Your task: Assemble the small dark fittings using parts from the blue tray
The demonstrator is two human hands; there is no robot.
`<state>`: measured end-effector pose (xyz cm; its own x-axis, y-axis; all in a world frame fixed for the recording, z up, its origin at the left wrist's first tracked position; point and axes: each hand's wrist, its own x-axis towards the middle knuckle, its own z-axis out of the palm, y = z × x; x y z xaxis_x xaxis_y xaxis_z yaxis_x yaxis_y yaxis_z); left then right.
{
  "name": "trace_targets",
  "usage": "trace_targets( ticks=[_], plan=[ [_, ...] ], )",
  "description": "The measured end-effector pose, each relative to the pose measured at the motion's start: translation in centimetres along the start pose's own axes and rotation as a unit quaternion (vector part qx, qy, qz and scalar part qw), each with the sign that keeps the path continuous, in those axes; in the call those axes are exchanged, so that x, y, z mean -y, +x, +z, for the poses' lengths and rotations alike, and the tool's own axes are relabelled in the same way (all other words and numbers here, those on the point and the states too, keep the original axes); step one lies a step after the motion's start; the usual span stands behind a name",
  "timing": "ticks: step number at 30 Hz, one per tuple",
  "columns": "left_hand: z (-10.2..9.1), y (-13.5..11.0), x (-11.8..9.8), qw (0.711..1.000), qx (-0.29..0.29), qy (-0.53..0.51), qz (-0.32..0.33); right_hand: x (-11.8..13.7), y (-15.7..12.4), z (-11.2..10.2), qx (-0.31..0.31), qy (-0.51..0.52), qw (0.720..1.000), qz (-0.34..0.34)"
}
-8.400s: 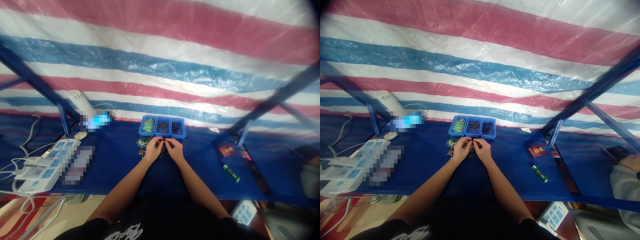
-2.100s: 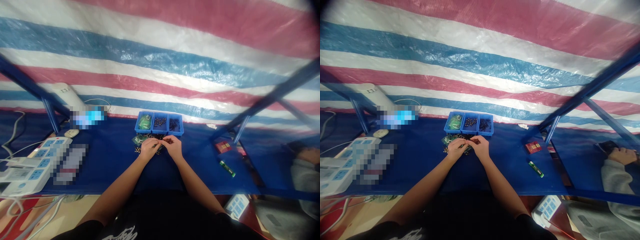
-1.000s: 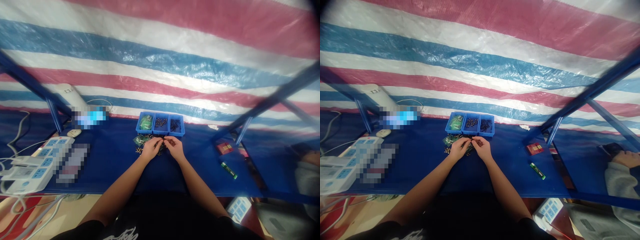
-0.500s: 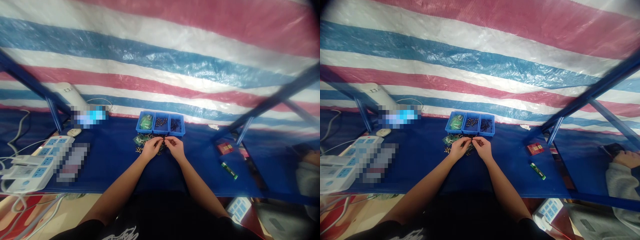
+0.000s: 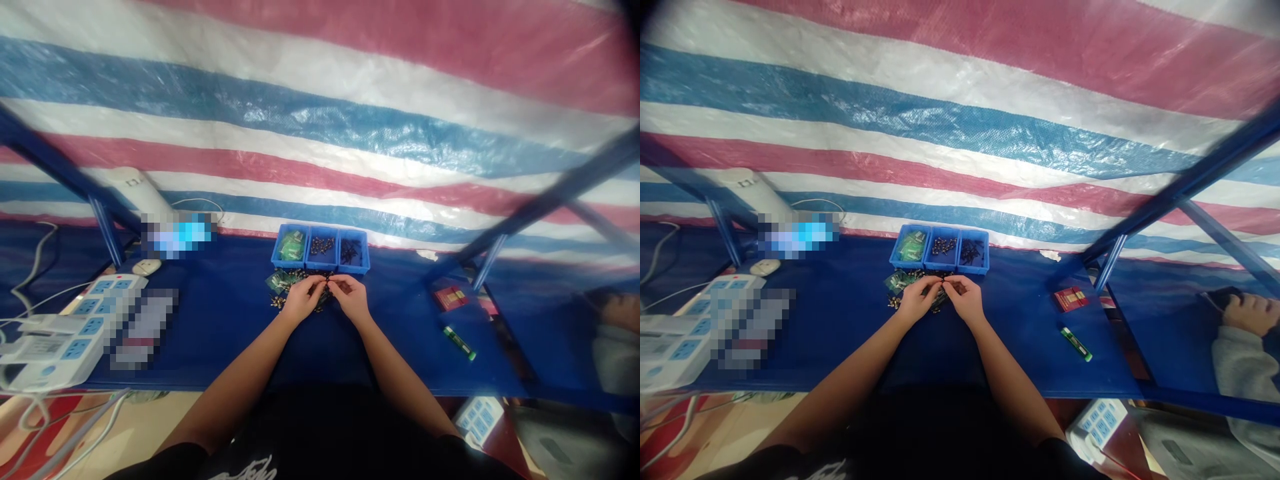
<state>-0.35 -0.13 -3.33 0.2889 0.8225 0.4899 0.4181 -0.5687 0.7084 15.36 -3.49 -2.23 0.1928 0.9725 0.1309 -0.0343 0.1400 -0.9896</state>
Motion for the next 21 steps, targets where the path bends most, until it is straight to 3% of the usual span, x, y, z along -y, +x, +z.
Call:
trace_targets(
  ticks=[6, 21],
  plan=[
    [-0.28, 0.15, -0.13, 0.999, 0.023, 0.026, -0.016, 0.09, -0.07, 0.1, 0.001, -0.024, 1.0, -0.015],
    [0.0, -0.08, 0.21, 1.0, 0.01, -0.005, -0.023, 0.5, -0.04, 0.1, -0.015, -0.039, 0.999, -0.014]
  ],
)
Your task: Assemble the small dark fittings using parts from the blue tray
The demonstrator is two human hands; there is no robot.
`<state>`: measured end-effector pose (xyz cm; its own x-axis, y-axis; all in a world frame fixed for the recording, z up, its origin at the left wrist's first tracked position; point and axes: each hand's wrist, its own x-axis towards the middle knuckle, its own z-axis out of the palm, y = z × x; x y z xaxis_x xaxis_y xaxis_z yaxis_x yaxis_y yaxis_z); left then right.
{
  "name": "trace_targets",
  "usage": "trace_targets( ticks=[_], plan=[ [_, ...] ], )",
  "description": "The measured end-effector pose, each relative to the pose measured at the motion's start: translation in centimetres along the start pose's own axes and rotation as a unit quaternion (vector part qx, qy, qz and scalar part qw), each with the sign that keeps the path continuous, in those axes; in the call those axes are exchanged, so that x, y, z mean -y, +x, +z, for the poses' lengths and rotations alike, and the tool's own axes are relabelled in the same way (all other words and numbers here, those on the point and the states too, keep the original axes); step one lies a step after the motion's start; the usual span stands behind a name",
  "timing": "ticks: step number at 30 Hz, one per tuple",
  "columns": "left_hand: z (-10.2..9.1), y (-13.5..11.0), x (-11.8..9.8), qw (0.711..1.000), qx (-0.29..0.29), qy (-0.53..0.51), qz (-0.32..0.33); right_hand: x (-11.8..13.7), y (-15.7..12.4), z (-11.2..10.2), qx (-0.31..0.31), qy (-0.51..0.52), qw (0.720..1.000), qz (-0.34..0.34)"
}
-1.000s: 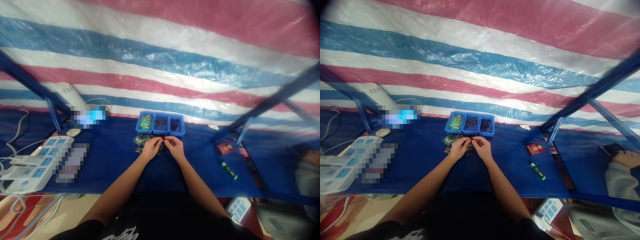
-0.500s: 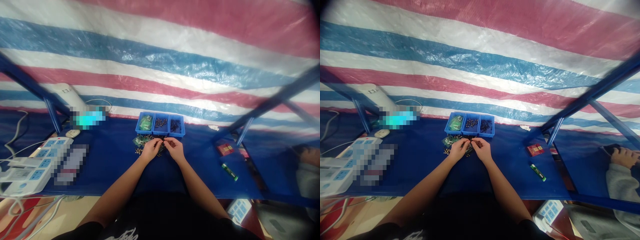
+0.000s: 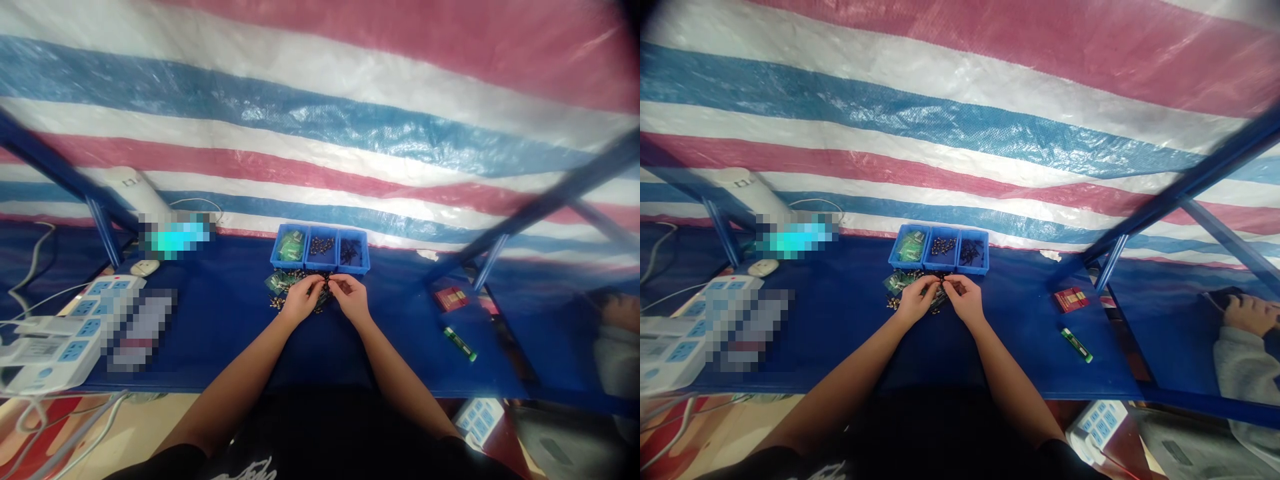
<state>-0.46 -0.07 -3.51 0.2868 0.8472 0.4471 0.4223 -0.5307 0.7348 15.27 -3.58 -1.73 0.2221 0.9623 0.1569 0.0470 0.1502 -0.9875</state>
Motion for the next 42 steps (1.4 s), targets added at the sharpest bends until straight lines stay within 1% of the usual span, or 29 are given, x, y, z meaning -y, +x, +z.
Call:
trace_targets(
  ticks=[5, 11, 16, 19, 25, 28, 33, 42],
  plan=[
    [-0.3, 0.0, -0.2, 1.0, 0.017, 0.008, -0.005, -0.1, 0.0, -0.1, 0.007, -0.023, 1.0, -0.016],
    [-0.3, 0.0, -0.3, 1.0, 0.02, 0.015, 0.004, 0.3, 0.0, -0.4, 0.008, -0.074, 0.995, -0.059],
    [0.1, 0.0, -0.1, 1.0, -0.003, 0.008, 0.001, 0.4, 0.0, -0.5, 0.002, -0.087, 0.994, -0.058],
    [0.1, 0.0, 0.0, 1.0, -0.008, 0.009, 0.012, 0.5, 0.0, -0.5, 0.006, -0.09, 0.994, -0.061],
    [-0.3, 0.1, -0.2, 0.999, 0.02, 0.027, 0.014, 0.8, -0.1, -0.4, 0.008, -0.095, 0.993, -0.074],
    [-0.3, 0.1, -0.3, 0.999, 0.025, 0.02, 0.01, 1.0, -0.1, -0.4, 0.005, -0.103, 0.992, -0.074],
    [-0.1, 0.0, -0.4, 1.0, 0.002, 0.001, -0.007, 0.8, -0.1, -0.4, -0.008, -0.091, 0.994, -0.067],
    [-0.1, 0.1, -0.6, 1.0, 0.007, 0.024, 0.016, 0.6, 0.1, -0.4, -0.015, -0.042, 0.998, -0.033]
  ],
)
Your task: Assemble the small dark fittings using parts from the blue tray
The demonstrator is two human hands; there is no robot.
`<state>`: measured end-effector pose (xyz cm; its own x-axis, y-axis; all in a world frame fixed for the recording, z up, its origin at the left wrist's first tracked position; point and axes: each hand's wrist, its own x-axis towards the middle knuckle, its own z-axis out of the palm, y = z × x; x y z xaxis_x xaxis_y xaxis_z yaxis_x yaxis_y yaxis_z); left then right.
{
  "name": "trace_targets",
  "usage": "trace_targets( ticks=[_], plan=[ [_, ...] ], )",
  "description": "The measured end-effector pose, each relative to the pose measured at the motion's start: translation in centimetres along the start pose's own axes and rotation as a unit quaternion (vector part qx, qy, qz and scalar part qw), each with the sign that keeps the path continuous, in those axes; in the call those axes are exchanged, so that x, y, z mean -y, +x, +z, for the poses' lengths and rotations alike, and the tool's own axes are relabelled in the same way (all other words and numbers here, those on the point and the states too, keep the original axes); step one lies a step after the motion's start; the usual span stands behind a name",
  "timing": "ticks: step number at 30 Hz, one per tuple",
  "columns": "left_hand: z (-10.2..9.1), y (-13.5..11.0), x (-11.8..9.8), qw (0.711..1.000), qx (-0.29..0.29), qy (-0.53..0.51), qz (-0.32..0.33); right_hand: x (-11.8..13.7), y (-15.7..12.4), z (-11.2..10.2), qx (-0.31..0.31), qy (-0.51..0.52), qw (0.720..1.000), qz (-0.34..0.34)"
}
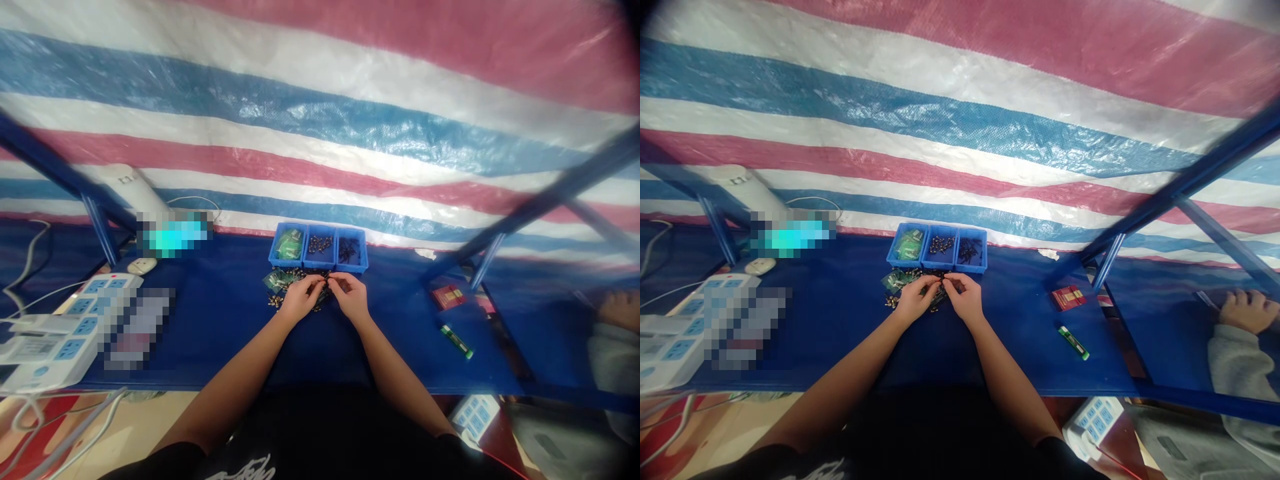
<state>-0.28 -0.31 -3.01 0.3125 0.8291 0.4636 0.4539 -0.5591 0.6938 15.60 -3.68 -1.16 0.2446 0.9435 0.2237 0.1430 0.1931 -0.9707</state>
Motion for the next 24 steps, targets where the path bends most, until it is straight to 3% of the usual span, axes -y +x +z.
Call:
trace_targets(
  ticks=[7, 16, 24],
  plan=[
    [-0.31, -0.03, 0.09, 0.999, 0.034, 0.006, -0.023, 0.0, -0.06, 0.08, 0.017, -0.022, 0.999, -0.022],
    [-0.16, 0.01, 0.01, 1.0, 0.01, -0.009, -0.012, -0.31, -0.09, 0.03, 0.012, -0.039, 0.999, -0.012],
    [-0.32, -0.06, 0.26, 0.999, 0.031, 0.005, -0.007, -0.28, -0.19, 0.14, 0.021, -0.043, 0.999, -0.024]
  ],
)
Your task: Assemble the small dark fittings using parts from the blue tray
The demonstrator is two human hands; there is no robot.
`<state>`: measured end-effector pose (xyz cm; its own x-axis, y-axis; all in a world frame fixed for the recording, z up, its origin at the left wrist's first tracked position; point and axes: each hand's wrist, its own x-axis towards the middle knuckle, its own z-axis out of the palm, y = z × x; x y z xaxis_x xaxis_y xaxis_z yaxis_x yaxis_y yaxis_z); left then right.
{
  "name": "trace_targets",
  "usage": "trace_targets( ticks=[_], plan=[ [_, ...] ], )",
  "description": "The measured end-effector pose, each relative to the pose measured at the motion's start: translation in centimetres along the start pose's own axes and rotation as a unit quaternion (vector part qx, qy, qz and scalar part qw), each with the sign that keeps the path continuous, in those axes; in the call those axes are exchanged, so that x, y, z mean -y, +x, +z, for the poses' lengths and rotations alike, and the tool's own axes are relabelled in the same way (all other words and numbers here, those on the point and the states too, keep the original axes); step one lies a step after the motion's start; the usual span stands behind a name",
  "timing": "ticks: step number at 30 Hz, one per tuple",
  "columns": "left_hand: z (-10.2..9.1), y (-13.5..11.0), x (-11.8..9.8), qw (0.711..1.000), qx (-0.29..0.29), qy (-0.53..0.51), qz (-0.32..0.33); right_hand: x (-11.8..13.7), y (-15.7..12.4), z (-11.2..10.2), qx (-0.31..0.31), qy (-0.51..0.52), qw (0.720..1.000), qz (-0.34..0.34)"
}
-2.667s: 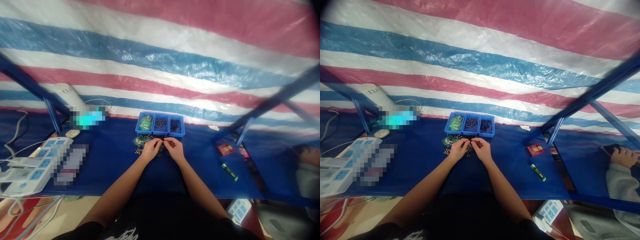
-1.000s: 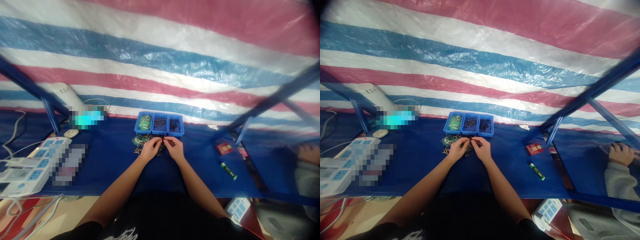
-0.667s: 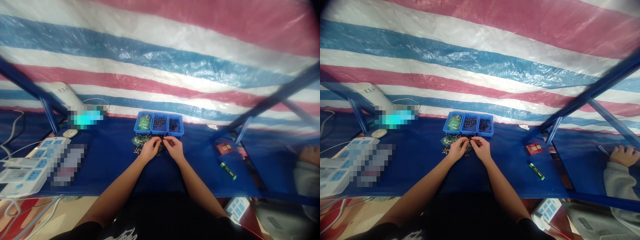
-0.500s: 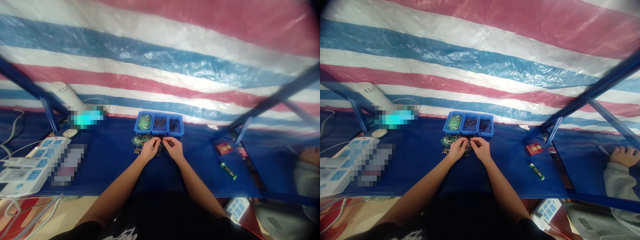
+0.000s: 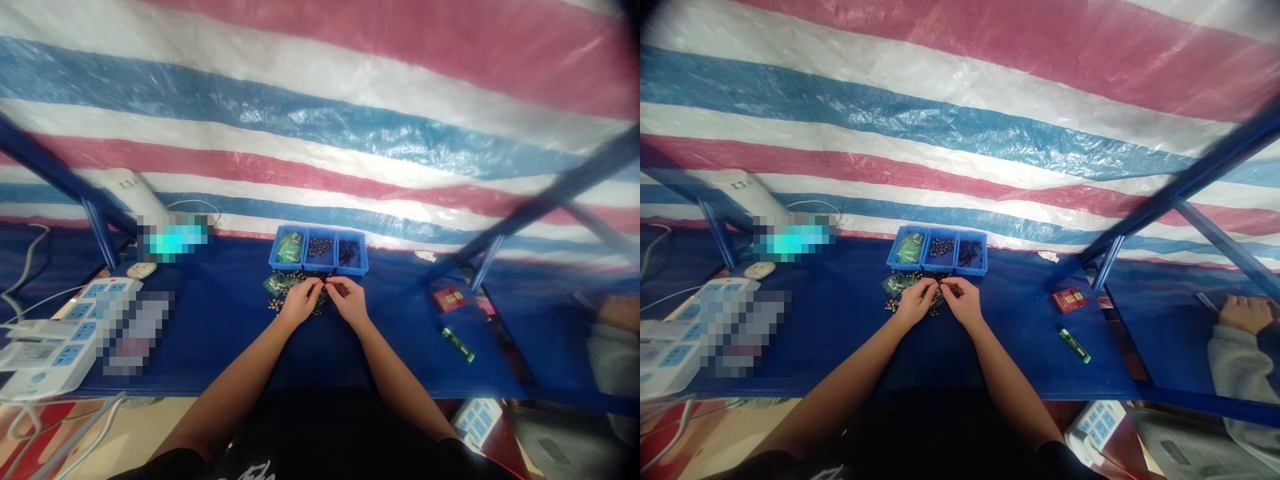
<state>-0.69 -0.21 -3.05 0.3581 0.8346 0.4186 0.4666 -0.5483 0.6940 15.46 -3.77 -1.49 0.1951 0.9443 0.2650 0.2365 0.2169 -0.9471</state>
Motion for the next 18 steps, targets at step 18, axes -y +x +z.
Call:
trace_targets(
  ticks=[18],
  plan=[
    [-0.01, -0.04, -0.1, 1.0, -0.022, -0.013, 0.001, 0.27, 0.06, -0.13, -0.005, 0.002, 1.0, -0.008]
  ],
)
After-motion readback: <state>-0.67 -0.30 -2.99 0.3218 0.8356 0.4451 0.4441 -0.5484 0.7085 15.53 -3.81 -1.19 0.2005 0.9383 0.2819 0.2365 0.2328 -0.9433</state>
